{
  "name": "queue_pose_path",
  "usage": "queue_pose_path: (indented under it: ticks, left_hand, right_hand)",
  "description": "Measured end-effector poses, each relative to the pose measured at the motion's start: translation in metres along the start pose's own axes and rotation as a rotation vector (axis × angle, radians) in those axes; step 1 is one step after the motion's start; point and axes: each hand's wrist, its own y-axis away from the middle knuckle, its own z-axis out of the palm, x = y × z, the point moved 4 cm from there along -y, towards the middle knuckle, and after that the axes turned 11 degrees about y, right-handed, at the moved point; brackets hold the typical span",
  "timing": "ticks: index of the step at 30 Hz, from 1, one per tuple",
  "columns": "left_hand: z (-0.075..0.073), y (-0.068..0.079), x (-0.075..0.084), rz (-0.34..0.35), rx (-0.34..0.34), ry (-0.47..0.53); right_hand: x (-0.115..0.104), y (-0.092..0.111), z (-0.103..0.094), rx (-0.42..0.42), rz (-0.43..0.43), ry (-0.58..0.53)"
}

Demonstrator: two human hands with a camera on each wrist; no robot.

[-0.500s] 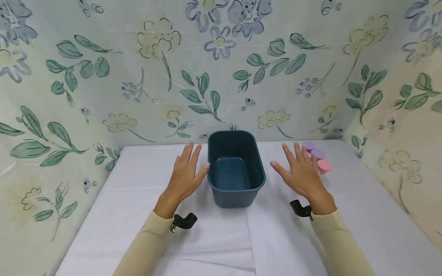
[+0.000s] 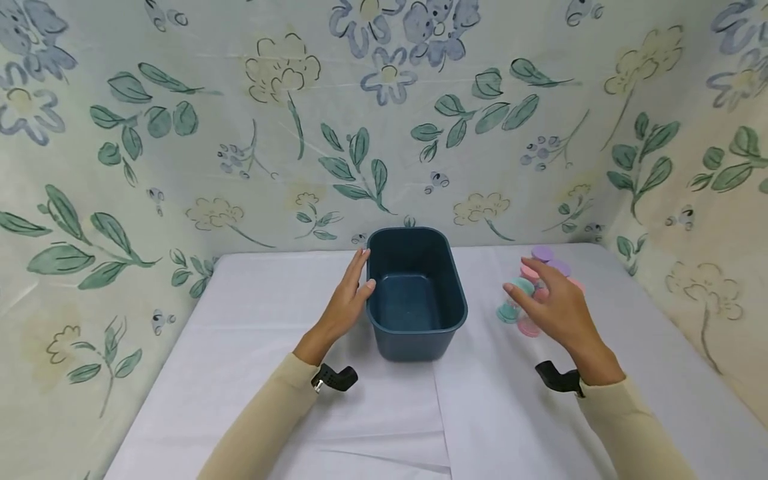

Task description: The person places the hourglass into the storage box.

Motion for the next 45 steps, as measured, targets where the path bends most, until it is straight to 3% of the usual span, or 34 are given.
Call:
queue_pose_path:
  ticks: [1,7,8,25,29,36,45]
  left_hand:
    - [0.000,0.000,0.006,-0.006,0.004,0.021]
    - [0.003,-0.007,0.007,0.017,0.010,0.079]
    - [0.004,-0.008,0.000,0.027,0.014,0.077]
    - [0.010,-0.006,-0.009,0.052,0.064,0.090]
    - [0.005,-0.006,-0.004,0.072,0.036,0.113]
    - [-0.001,-0.001,0.023,0.057,-0.016,0.156]
    - [0.000,-0.001,0.023,0.089,0.007,0.163]
  right_hand:
    - [0.003,0.000,0.000,0.007,0.003,-0.006]
    - [0.018,0.005,-0.002,-0.006,0.036,-0.024]
    - [0.019,0.007,-0.002,-0.005,0.039,-0.025]
    - [0.050,0.026,-0.003,0.023,0.101,-0.081]
    - [0.056,0.028,-0.002,0.021,0.109,-0.068]
    - [0.066,0.032,0.005,-0.043,0.129,-0.066]
    - [0.076,0.031,0.015,-0.054,0.141,-0.102]
